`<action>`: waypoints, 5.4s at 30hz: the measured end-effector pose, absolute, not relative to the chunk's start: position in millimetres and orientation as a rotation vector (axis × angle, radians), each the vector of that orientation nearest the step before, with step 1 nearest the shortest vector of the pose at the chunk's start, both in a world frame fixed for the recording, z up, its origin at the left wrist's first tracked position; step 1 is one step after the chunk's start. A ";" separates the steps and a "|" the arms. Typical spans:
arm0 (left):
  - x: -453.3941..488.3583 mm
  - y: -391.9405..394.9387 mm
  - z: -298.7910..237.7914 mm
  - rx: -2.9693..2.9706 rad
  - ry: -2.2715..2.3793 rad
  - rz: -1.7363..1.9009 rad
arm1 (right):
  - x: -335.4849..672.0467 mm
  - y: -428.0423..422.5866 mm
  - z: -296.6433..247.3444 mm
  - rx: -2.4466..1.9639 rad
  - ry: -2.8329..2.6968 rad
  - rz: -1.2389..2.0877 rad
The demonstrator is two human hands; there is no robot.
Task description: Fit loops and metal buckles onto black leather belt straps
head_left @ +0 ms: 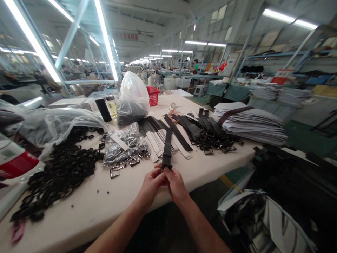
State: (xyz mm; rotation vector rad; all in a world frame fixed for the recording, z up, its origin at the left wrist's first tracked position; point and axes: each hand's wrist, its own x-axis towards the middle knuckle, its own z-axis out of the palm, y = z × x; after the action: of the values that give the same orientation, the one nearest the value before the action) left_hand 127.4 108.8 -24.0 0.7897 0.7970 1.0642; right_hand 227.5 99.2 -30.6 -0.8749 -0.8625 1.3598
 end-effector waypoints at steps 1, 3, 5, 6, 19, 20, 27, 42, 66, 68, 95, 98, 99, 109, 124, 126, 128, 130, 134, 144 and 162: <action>127.7 108.8 -24.4 0.790 0.804 1.066 | 227.7 99.4 -31.2 -0.876 -0.858 1.361; 128.9 109.3 -25.8 0.787 0.817 1.063 | 227.7 99.6 -32.3 -0.891 -0.840 1.344; 130.3 110.5 -28.7 0.775 0.833 1.050 | 226.9 99.9 -33.5 -0.916 -0.831 1.311; 131.1 111.5 -30.6 0.764 0.840 1.041 | 226.3 100.4 -34.4 -0.928 -0.830 1.296; 132.8 116.4 -43.4 0.747 0.911 1.012 | 241.4 114.6 -37.9 -1.129 -1.050 1.021; 132.7 115.2 -41.5 0.744 0.935 1.014 | 245.6 116.9 -37.7 -1.149 -1.073 0.994; 133.5 106.8 -33.3 0.821 0.987 1.065 | 263.1 126.4 -40.7 -1.212 -1.039 0.933; 49.9 119.2 -9.8 1.178 0.943 1.045 | 263.4 128.5 -36.3 -1.211 -1.034 1.032; -144.5 156.5 12.1 1.860 2.037 0.962 | 264.1 119.8 -30.9 -1.335 -1.295 0.808; -150.7 146.2 11.4 1.919 2.086 0.837 | 264.1 119.3 -30.7 -1.357 -1.305 0.782; -138.4 154.6 2.3 2.254 2.355 0.213 | 264.1 119.9 -34.0 -1.348 -1.393 0.750; -139.2 155.0 3.1 2.260 2.334 0.216 | 263.7 120.3 -34.2 -1.342 -1.383 0.766; -139.1 155.2 3.8 2.259 2.332 0.233 | 263.7 120.5 -34.6 -1.339 -1.380 0.767; -130.6 168.2 6.1 1.809 2.157 0.895 | 265.4 119.2 -38.2 -1.285 -1.373 0.826; 74.9 167.5 -6.5 1.048 0.895 1.089 | 262.0 116.8 -35.5 -1.239 -1.348 0.850; 88.6 165.1 -11.6 1.078 0.882 1.054 | 262.5 117.1 -34.8 -1.225 -1.347 0.856; 95.9 163.4 -14.2 1.167 0.884 1.039 | 262.9 117.5 -33.9 -1.209 -1.362 0.865; 98.9 162.0 -14.2 1.274 0.896 1.054 | 263.0 117.7 -33.3 -1.197 -1.387 0.873; 101.7 159.3 -11.6 1.331 0.910 1.091 | 263.3 117.6 -32.6 -1.194 -1.405 0.879; 113.1 164.7 -11.7 1.209 0.758 1.145 | 267.0 118.7 -32.3 -1.136 -1.430 0.981; 120.0 159.2 -16.3 1.130 0.583 1.137 | 269.5 121.8 -37.3 -1.087 -1.468 1.017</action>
State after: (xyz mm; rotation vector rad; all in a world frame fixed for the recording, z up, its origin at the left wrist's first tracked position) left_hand 120.0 159.2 -16.3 1.1301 0.5826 1.1375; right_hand 269.5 121.8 -37.3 -1.0873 -1.4676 1.0169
